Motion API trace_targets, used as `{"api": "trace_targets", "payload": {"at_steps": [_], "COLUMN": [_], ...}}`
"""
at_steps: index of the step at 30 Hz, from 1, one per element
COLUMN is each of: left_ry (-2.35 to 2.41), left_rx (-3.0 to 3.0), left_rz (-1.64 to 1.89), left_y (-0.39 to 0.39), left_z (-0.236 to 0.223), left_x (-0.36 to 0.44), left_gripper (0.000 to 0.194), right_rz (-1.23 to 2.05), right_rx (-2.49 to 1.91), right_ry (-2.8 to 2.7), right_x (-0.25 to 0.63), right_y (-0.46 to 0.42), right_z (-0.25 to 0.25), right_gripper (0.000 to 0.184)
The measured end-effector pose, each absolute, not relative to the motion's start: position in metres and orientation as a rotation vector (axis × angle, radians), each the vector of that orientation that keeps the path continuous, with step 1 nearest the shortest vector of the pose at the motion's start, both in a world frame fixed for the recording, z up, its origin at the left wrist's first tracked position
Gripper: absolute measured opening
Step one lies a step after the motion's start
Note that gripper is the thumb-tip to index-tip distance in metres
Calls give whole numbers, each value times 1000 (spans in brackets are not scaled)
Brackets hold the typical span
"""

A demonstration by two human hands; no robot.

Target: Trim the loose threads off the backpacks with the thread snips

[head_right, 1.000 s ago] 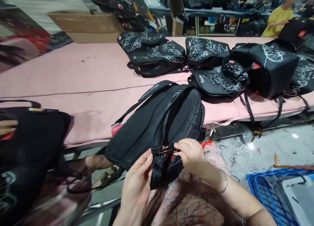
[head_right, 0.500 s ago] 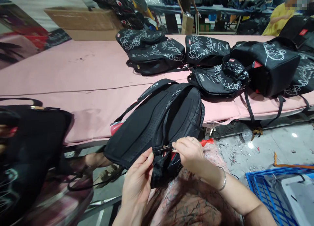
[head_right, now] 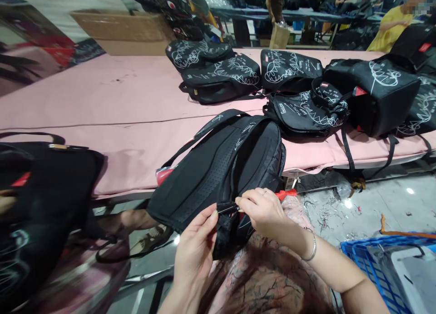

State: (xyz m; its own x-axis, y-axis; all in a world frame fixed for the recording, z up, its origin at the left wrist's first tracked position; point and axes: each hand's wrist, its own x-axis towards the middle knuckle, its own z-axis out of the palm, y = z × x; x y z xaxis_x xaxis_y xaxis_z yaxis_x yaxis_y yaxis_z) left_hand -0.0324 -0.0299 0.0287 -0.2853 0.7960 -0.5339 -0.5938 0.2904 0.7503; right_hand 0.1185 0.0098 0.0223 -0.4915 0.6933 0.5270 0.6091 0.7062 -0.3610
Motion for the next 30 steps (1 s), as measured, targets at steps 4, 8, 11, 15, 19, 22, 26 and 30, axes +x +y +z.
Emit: {"api": "trace_targets", "payload": {"at_steps": [4, 8, 11, 15, 19, 22, 26, 30], "left_ry": [1289, 1286, 1287, 1295, 1316, 1329, 1330, 1374], "left_rx": [234, 250, 261, 278, 313, 358, 416, 444], "left_rz": [1365, 1367, 1363, 1362, 1336, 1283, 1217, 1153], "left_y": [-30, -31, -32, -32, -33, -34, -39, -56], "left_z": [27, 27, 28, 29, 30, 30, 30, 35], "left_x": [-32, -31, -29, -28, -31, -33, -34, -41], "left_gripper": [50, 49, 49, 49, 47, 45, 45, 57], "right_rz": [119, 69, 42, 76, 342, 633, 840, 730], "right_rx": [-998, -1028, -1022, -1030, -1029, -1066, -1040, -987], "right_ry": [-2239, -2172, -2141, -2108, -1884, -1759, -1942, -1987], "right_x": [119, 116, 114, 112, 112, 113, 111, 104], "right_y": [6, 2, 1, 2, 2, 0, -5, -8], "right_z": [20, 19, 17, 8, 6, 13, 12, -1], "right_gripper": [18, 20, 20, 22, 16, 10, 23, 20]}}
